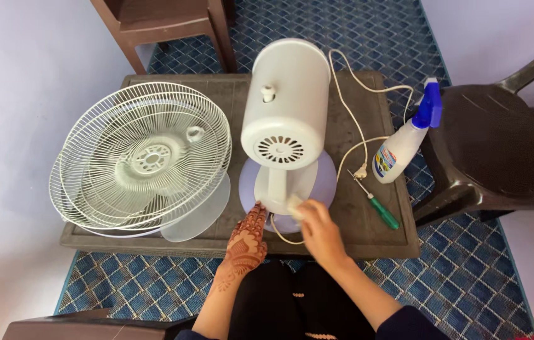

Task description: The person cleans a disassembled electric fan by wiping the base and motor housing with a cloth and applying spray cleaner. The fan cage remains detached on the table throughout the clip.

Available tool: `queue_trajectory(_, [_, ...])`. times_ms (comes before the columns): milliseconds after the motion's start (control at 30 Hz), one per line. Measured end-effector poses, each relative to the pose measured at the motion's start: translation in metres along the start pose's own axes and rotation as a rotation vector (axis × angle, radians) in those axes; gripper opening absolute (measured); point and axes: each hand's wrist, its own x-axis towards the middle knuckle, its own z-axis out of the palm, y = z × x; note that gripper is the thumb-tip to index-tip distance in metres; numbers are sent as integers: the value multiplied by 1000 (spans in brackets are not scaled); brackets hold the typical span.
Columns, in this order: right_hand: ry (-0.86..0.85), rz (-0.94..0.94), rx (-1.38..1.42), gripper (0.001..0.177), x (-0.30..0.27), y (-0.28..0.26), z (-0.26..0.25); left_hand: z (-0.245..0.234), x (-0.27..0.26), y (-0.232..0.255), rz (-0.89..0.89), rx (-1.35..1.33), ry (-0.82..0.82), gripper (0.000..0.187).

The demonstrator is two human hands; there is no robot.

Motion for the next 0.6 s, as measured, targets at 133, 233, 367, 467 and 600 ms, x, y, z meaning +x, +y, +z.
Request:
queue_trajectory(133, [-210, -399, -125, 23, -1, -8, 2, -2, 0, 0, -25, -13, -42, 89])
queue_trajectory(233, [53, 4, -186, 14, 6, -8, -3, -1, 3, 0, 15, 46, -6, 87])
queue_trajectory(367, [71, 1, -61, 13, 1, -10, -8, -1, 1, -2, 24, 15, -39, 87])
queue_trajectory(467, [-190, -190, -148, 24, -8, -15, -8, -2, -1, -3, 27, -48, 4, 87])
queue_trajectory(600, [-23, 120, -11, 23, -16, -21, -1, 1, -1, -2, 5, -40, -7, 87])
